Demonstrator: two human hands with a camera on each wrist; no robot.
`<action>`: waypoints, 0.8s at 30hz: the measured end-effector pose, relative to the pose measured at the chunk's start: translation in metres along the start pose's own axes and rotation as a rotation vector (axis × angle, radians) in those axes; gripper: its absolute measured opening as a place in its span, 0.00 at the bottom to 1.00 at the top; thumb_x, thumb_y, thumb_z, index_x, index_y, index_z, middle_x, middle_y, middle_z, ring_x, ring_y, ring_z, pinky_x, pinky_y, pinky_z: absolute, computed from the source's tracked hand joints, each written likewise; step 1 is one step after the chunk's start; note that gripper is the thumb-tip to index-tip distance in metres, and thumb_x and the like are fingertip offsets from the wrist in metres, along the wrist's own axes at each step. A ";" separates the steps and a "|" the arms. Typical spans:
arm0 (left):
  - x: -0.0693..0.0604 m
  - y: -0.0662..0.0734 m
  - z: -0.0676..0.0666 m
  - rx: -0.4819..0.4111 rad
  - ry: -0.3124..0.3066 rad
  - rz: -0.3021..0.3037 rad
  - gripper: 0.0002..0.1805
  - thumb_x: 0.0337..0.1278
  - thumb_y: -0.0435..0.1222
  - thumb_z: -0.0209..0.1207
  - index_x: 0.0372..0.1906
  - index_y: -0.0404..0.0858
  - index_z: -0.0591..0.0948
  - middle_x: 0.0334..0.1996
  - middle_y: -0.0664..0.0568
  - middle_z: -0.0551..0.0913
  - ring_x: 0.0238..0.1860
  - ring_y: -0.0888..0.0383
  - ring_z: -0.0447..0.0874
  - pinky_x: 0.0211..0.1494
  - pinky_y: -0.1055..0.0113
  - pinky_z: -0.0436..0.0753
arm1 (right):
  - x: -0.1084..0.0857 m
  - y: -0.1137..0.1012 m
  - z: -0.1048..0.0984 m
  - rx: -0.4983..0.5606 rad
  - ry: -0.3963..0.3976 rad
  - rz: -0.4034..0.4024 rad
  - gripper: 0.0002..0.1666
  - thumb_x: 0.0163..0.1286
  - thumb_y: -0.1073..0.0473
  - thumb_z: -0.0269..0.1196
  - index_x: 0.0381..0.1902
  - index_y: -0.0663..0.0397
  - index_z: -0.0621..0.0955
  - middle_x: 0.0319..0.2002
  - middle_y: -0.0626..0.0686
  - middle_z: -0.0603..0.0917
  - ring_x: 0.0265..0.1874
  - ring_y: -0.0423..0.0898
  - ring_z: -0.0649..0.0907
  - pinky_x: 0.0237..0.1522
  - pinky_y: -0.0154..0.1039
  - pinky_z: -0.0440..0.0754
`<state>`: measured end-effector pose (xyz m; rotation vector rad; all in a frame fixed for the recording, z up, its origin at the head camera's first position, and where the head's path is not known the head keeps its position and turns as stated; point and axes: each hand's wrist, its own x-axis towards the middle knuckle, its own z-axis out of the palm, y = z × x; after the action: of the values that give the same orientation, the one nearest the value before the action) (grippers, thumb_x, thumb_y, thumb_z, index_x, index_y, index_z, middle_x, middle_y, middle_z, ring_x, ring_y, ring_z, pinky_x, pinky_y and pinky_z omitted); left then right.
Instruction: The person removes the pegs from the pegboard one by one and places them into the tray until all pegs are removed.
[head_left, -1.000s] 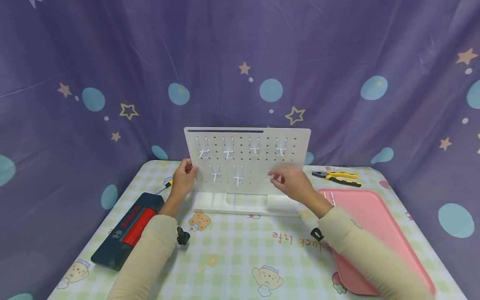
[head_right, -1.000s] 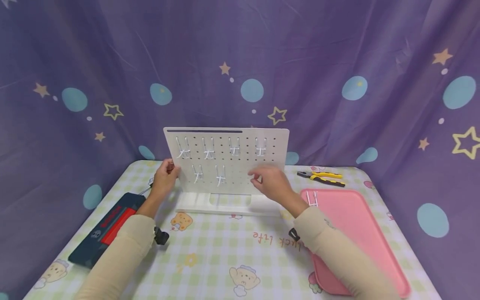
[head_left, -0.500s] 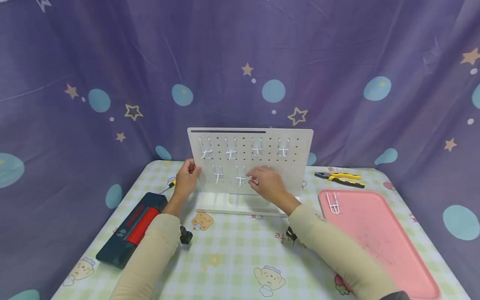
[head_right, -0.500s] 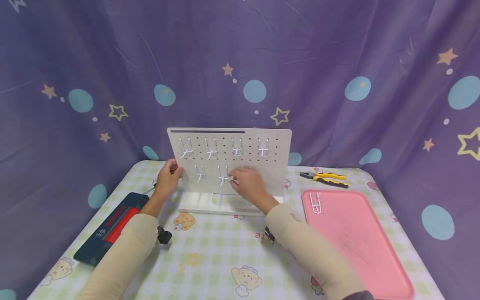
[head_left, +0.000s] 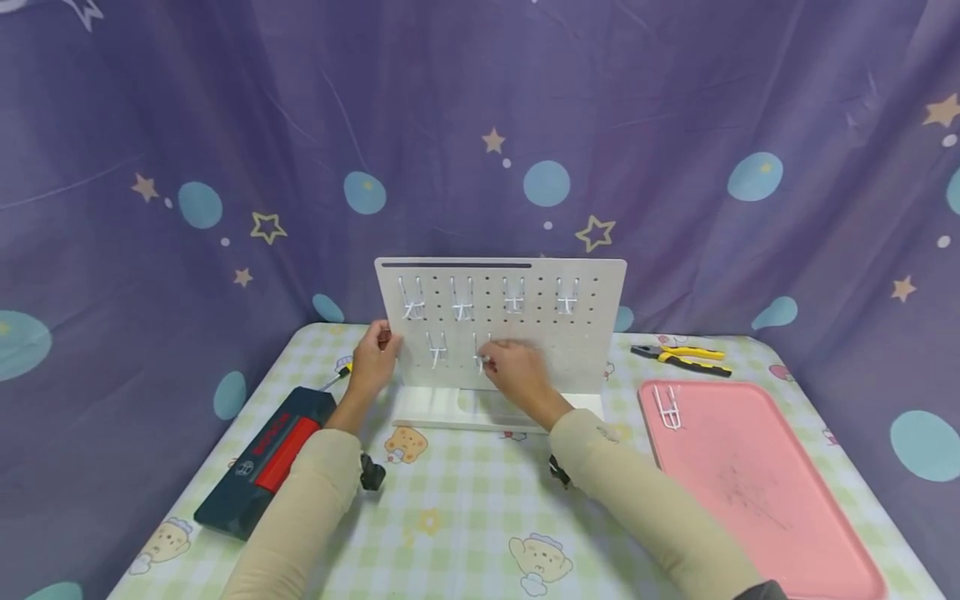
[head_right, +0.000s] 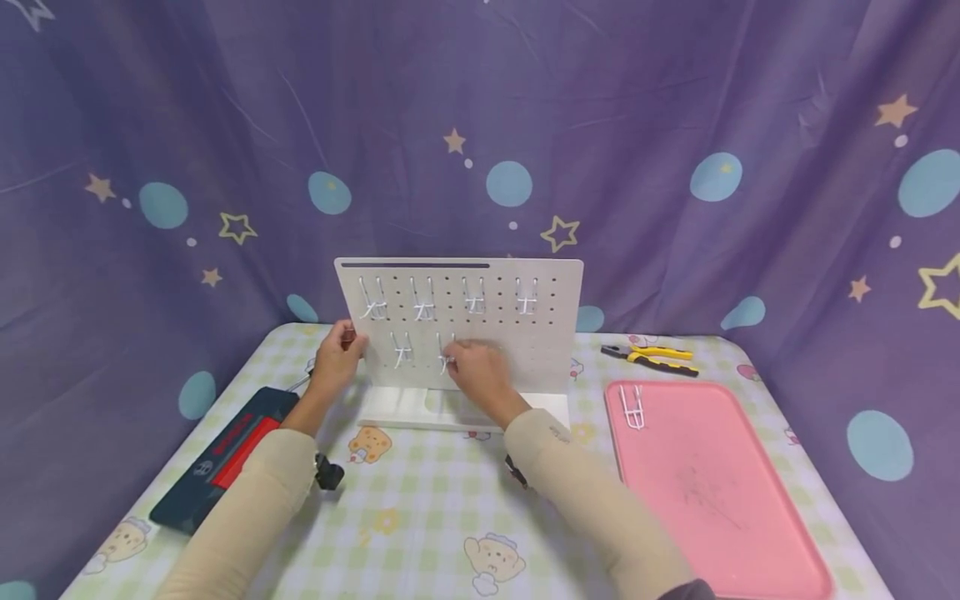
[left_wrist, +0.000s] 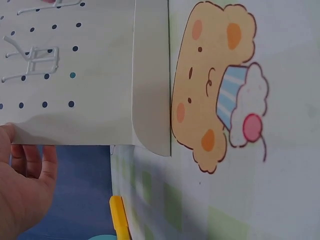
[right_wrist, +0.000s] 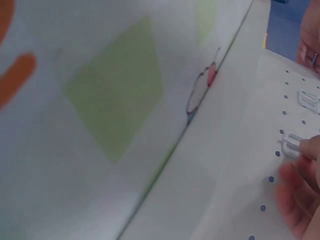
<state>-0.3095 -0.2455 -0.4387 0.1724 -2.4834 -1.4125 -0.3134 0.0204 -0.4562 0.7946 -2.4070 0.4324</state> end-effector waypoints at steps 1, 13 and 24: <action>0.000 0.000 0.000 0.002 0.001 0.001 0.15 0.75 0.39 0.51 0.59 0.38 0.73 0.53 0.40 0.79 0.54 0.46 0.76 0.55 0.55 0.80 | 0.000 -0.001 0.001 0.002 0.020 0.003 0.07 0.63 0.59 0.70 0.39 0.44 0.88 0.34 0.44 0.91 0.28 0.41 0.85 0.31 0.34 0.82; 0.001 -0.003 0.002 0.008 -0.008 -0.007 0.15 0.76 0.40 0.50 0.60 0.39 0.73 0.52 0.41 0.78 0.53 0.47 0.76 0.55 0.56 0.79 | -0.002 -0.004 0.008 0.013 0.111 0.053 0.05 0.64 0.60 0.70 0.37 0.44 0.89 0.35 0.45 0.92 0.26 0.41 0.85 0.28 0.34 0.82; 0.000 0.000 0.002 0.018 0.007 -0.011 0.15 0.76 0.40 0.50 0.59 0.39 0.73 0.51 0.41 0.78 0.53 0.47 0.76 0.55 0.55 0.79 | -0.004 -0.004 0.007 -0.035 0.174 -0.014 0.04 0.62 0.59 0.73 0.35 0.43 0.89 0.33 0.44 0.90 0.28 0.41 0.86 0.27 0.33 0.82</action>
<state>-0.3096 -0.2440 -0.4398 0.1941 -2.4936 -1.3918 -0.3108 0.0158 -0.4641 0.7266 -2.2408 0.4340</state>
